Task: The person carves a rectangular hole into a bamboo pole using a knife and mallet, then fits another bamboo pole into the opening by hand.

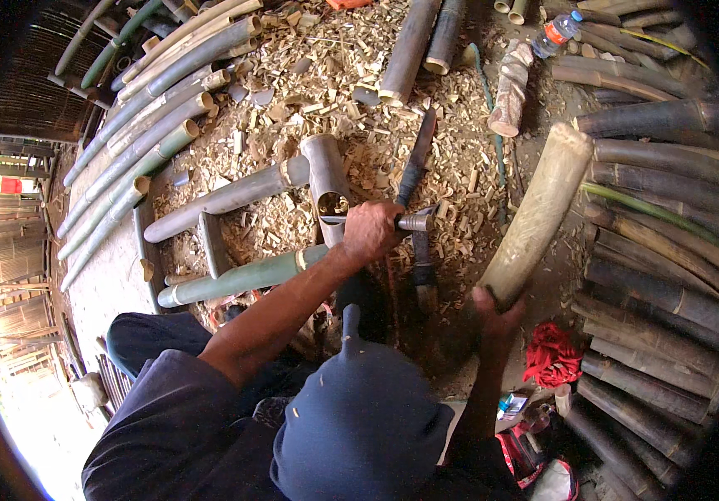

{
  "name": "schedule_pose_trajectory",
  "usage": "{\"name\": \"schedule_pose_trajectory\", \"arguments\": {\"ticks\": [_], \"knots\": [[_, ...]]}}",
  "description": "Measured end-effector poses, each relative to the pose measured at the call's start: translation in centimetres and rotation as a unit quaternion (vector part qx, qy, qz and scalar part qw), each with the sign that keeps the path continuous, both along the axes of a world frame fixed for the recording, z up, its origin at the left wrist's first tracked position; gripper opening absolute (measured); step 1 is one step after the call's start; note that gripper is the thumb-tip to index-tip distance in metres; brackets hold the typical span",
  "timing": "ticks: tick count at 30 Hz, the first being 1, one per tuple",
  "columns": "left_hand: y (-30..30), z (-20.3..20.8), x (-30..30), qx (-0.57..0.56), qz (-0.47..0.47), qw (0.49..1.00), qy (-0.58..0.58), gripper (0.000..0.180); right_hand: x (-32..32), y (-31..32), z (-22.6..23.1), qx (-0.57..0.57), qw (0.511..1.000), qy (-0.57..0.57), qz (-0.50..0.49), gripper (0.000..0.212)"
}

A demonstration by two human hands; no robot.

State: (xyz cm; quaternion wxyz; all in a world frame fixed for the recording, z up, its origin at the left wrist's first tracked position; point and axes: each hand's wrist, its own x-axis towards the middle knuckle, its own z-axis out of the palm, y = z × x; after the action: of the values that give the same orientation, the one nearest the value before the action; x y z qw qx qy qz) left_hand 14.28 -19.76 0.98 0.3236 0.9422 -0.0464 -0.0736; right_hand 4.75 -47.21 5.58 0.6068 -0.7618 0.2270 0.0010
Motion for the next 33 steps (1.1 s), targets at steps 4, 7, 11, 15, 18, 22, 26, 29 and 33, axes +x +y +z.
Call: {"name": "schedule_pose_trajectory", "arguments": {"ticks": [4, 7, 11, 15, 18, 22, 26, 29, 33], "knots": [[0.2, 0.3, 0.2, -0.04, 0.012, 0.999, -0.024, 0.029, 1.0, 5.1, 2.1, -0.164, 0.952, 0.031, 0.258, 0.091], [3.0, 0.2, -0.8, -0.035, -0.032, 0.999, 0.013, 0.029, 3.3, 7.3, 7.9, -0.121, 0.936, 0.118, 0.309, 0.089], [4.0, 1.2, -2.3, -0.093, -0.022, 0.994, -0.053, 0.03, 2.4, 8.2, 10.1, 0.043, 0.976, 0.018, 0.214, 0.088], [3.1, 2.4, -1.9, -0.159, -0.012, 0.983, -0.09, 0.032, 0.9, 9.5, 8.1, -0.109, 0.96, 0.026, 0.256, 0.091], [3.8, 2.3, -2.1, -0.131, -0.004, 0.991, -0.035, 0.033, 2.1, 10.4, 5.7, -0.143, 0.934, 0.083, 0.317, 0.09], [5.9, 0.5, 2.6, -0.234, 0.012, 0.972, -0.011, 0.029, 2.6, 9.2, 5.7, 0.06, 0.957, 0.054, 0.28, 0.085], [7.3, 2.0, 9.2, -0.378, 0.059, 0.905, 0.189, 0.041, 2.5, 7.9, 6.3, 0.154, 0.972, 0.051, 0.172, 0.081], [7.9, 1.5, 11.6, -0.347, 0.011, 0.916, 0.202, 0.045, 3.7, 5.7, 2.9, 0.112, 0.98, -0.011, 0.165, 0.08], [7.8, 0.0, 12.6, -0.261, -0.064, 0.944, 0.193, 0.056, 5.1, 6.3, 5.0, 0.062, 0.986, -0.002, 0.157, 0.078]]}}
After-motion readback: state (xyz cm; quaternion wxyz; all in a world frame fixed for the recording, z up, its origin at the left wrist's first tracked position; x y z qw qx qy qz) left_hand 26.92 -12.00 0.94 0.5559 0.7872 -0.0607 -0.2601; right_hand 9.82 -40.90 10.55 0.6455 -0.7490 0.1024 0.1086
